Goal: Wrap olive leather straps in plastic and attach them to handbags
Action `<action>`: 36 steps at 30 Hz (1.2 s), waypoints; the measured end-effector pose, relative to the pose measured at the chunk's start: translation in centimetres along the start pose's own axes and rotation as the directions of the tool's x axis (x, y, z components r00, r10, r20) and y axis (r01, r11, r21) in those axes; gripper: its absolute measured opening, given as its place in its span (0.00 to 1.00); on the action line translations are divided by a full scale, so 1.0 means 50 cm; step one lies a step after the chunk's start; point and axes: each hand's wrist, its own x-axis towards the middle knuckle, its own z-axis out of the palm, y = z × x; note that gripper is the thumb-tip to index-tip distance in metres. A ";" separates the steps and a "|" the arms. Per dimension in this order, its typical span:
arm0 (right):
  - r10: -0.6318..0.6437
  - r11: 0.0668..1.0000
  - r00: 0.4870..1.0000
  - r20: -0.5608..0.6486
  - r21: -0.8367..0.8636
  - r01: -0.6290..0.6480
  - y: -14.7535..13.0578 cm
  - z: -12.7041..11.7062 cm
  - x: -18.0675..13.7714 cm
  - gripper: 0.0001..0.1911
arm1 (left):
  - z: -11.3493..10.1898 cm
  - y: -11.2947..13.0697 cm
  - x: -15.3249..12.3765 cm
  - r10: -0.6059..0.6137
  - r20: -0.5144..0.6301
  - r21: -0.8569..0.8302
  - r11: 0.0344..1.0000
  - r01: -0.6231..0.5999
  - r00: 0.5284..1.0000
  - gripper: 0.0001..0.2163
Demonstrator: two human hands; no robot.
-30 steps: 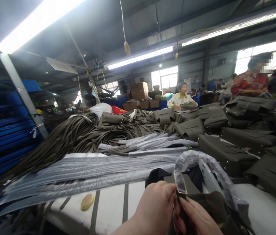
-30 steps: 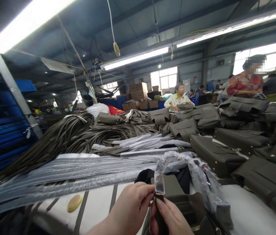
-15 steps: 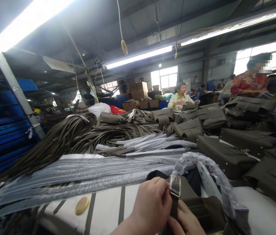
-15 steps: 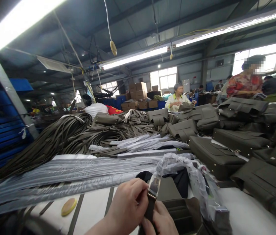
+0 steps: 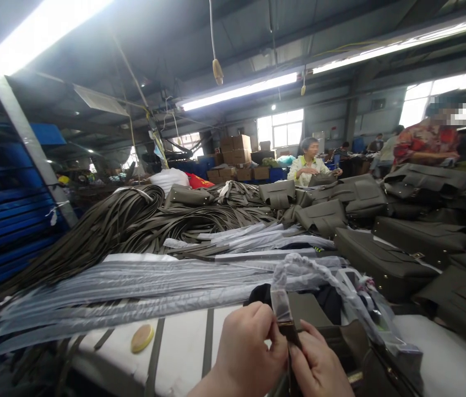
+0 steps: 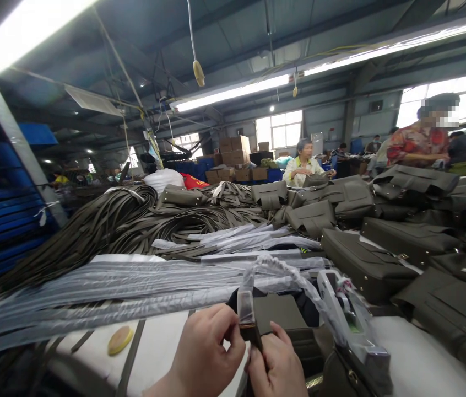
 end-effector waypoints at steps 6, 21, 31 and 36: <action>-0.059 0.968 0.976 -0.207 -0.250 0.006 -0.024 -0.003 0.033 0.18 | 0.004 -0.003 -0.017 0.104 -0.059 0.127 0.987 -0.096 0.993 0.10; -0.262 0.965 0.951 -0.163 -0.012 0.264 -0.042 -0.020 0.040 0.15 | 0.008 -0.010 -0.025 -0.339 0.379 -0.432 0.758 0.488 0.861 0.09; -0.312 0.913 0.936 -0.161 -0.323 0.248 -0.062 -0.070 0.050 0.14 | 0.027 -0.003 -0.050 -0.135 0.386 -0.759 0.516 0.397 0.913 0.21; -0.168 0.935 0.948 -0.271 -0.349 0.066 -0.069 -0.109 0.050 0.12 | 0.045 0.006 -0.057 -0.201 0.367 -0.743 0.524 0.416 0.908 0.27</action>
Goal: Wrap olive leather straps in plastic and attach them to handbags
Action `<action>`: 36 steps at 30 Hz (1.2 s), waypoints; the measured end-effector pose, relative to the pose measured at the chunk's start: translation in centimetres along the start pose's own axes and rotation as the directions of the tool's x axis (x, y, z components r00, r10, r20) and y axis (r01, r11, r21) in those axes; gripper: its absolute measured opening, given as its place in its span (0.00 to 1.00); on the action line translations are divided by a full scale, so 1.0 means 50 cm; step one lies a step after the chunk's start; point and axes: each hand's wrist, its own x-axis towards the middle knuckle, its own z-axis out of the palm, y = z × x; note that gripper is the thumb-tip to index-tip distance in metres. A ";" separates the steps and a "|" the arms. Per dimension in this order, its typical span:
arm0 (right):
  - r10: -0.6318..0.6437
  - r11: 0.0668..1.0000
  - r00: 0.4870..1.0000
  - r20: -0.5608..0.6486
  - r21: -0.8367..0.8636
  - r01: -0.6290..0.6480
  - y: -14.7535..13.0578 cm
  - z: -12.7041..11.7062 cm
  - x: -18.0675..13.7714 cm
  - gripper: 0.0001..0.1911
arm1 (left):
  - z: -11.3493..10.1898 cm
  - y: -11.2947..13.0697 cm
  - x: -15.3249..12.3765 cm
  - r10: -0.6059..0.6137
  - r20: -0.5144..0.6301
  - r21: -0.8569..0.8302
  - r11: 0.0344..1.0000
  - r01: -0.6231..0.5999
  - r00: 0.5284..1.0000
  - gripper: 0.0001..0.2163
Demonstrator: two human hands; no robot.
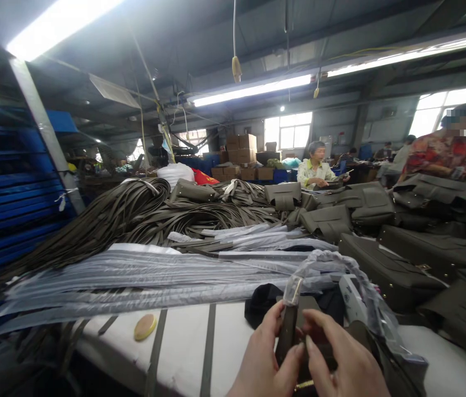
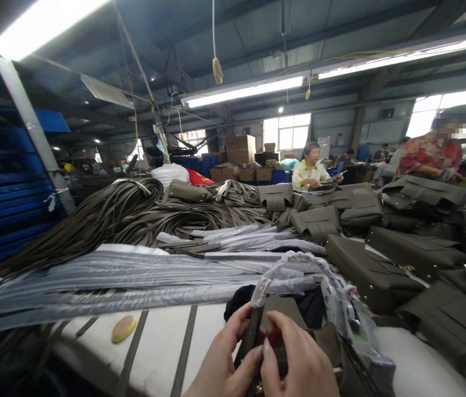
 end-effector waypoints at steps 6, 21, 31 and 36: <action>-0.035 0.994 0.996 -0.084 -0.106 0.026 0.013 0.016 0.011 0.16 | 0.015 -0.010 0.001 0.077 0.008 0.129 0.989 -0.078 0.997 0.29; -0.344 0.921 0.939 0.029 -0.184 0.343 0.056 0.011 0.005 0.20 | 0.021 -0.051 0.000 0.114 0.058 0.243 0.962 -0.125 0.992 0.30; -0.338 0.917 0.940 0.038 -0.213 0.338 0.050 -0.022 0.021 0.15 | 0.034 -0.030 0.003 0.065 0.068 0.309 0.947 -0.084 0.996 0.30; -0.294 0.928 0.953 0.071 -0.216 0.302 0.050 -0.025 0.012 0.14 | 0.041 -0.034 0.003 0.080 0.009 0.138 0.987 -0.081 0.997 0.20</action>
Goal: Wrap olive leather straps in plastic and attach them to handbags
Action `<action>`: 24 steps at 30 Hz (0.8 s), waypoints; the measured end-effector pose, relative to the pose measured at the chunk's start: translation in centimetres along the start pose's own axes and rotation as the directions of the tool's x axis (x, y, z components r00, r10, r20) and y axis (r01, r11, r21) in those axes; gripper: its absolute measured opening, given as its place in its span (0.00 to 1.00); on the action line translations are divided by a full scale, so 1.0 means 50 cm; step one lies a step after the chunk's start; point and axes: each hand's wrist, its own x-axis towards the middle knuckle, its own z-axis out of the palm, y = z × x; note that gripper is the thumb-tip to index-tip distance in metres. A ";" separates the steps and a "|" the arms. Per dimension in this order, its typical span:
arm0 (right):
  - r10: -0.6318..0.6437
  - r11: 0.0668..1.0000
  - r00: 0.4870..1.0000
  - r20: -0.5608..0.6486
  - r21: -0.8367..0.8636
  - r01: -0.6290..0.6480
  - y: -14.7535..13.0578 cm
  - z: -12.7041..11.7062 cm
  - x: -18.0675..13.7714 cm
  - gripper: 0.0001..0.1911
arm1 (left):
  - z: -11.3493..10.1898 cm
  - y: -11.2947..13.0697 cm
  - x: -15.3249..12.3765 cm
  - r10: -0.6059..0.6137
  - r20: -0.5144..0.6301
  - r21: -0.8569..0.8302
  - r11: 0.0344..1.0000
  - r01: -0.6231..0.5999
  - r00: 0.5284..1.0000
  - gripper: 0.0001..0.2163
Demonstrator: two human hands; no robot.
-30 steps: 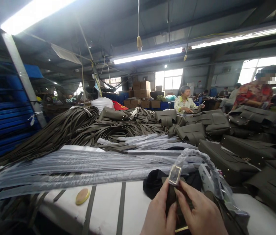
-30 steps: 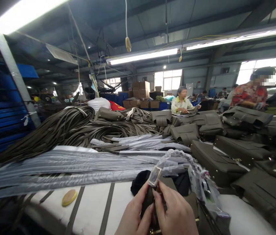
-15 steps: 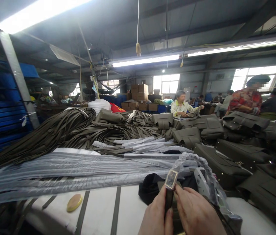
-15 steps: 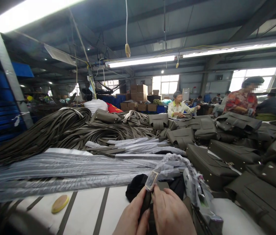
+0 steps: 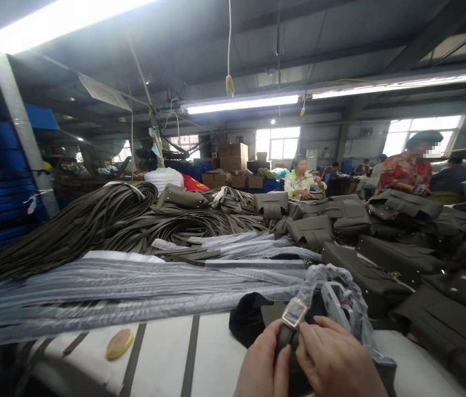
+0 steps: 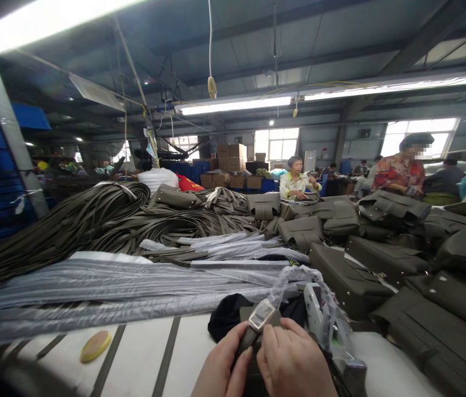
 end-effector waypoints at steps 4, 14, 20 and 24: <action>-0.023 1.000 1.000 -0.016 0.017 0.024 -0.010 0.011 -0.010 0.16 | 0.018 -0.021 -0.013 -0.130 -0.108 -0.097 0.988 0.120 0.986 0.21; 0.122 0.947 0.978 0.169 0.274 -0.166 -0.033 0.009 -0.024 0.15 | -0.004 0.008 -0.005 -0.093 -0.046 -0.139 0.987 0.085 0.995 0.21; 0.193 0.451 0.771 0.607 0.643 -0.619 -0.039 -0.001 -0.009 0.12 | -0.029 0.026 -0.003 -0.062 -0.154 -0.121 0.992 0.043 0.986 0.15; 0.163 0.349 0.766 0.621 0.690 -0.634 -0.070 0.018 -0.013 0.14 | -0.058 0.057 0.012 -0.005 -0.129 0.058 0.998 0.013 0.992 0.11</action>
